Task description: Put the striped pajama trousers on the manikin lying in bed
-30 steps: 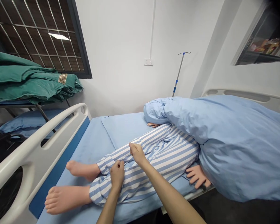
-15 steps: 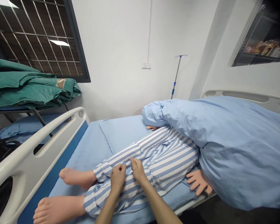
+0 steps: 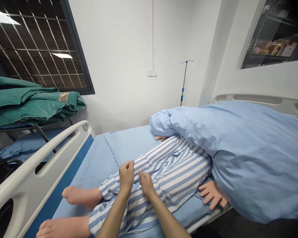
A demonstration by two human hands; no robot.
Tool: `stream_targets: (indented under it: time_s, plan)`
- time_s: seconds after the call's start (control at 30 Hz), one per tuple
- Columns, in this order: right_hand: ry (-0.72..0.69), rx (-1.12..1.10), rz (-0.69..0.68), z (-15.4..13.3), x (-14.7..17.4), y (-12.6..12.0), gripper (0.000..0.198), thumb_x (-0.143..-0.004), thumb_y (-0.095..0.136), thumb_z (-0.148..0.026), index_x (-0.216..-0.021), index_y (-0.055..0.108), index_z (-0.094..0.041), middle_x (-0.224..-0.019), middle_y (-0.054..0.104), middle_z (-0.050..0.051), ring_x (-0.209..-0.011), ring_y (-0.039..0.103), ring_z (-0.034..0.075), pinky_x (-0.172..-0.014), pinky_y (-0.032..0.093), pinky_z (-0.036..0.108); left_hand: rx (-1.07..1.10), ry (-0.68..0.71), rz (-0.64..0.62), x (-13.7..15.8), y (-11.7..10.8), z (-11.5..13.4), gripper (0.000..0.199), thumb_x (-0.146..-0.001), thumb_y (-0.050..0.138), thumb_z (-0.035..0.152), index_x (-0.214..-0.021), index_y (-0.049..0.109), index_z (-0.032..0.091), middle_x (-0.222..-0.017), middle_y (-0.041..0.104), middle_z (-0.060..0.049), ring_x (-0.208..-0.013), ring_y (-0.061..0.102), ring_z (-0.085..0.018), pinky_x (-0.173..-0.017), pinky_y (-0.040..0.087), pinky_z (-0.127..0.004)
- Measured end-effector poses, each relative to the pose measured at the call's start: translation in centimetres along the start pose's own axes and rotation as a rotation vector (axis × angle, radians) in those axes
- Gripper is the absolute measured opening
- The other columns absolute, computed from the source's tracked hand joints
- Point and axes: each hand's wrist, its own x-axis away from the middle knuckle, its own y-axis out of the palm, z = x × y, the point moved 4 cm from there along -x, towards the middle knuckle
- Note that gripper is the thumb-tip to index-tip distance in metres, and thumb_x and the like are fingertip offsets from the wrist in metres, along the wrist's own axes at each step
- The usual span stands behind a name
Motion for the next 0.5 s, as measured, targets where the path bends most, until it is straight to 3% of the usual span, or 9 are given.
stream_targets:
  time_s: [0.13, 0.37, 0.5]
  plan:
    - [0.026, -0.048, 0.017, -0.1, 0.0, -0.2, 0.041, -0.084, 0.030, -0.039, -0.050, 0.034, -0.017, -0.045, 0.033, -0.004, -0.045, 0.032, 0.009, -0.047, 0.026, 0.022, 0.039, -0.024, 0.068, -0.3, 1.3, -0.2, 0.033, -0.068, 0.044, 0.032, -0.044, 0.027, 0.020, -0.041, 0.023, 0.007, -0.043, 0.024, -0.007, -0.043, 0.023, -0.022]
    - [0.032, -0.134, 0.064, -0.5, -0.1, -0.8, 0.035, -0.081, 0.035, -0.037, -0.052, 0.033, -0.018, -0.050, 0.032, -0.004, -0.049, 0.030, 0.008, -0.047, 0.027, 0.021, -0.038, -0.095, 0.052, 3.1, 3.5, -6.7, 0.031, -0.071, 0.041, 0.034, -0.045, 0.038, 0.019, -0.042, 0.039, 0.004, -0.046, 0.036, -0.010, -0.047, 0.027, -0.023]
    - [0.089, -0.130, 0.095, -0.2, -0.1, -1.0, 0.034, -0.079, 0.038, -0.037, -0.052, 0.032, -0.018, -0.049, 0.030, -0.005, -0.049, 0.029, 0.008, -0.046, 0.027, 0.021, -0.102, -0.038, 0.010, 4.5, 3.6, -7.9, 0.033, -0.075, 0.039, 0.038, -0.047, 0.041, 0.019, -0.046, 0.046, 0.003, -0.049, 0.040, -0.011, -0.050, 0.028, -0.023]
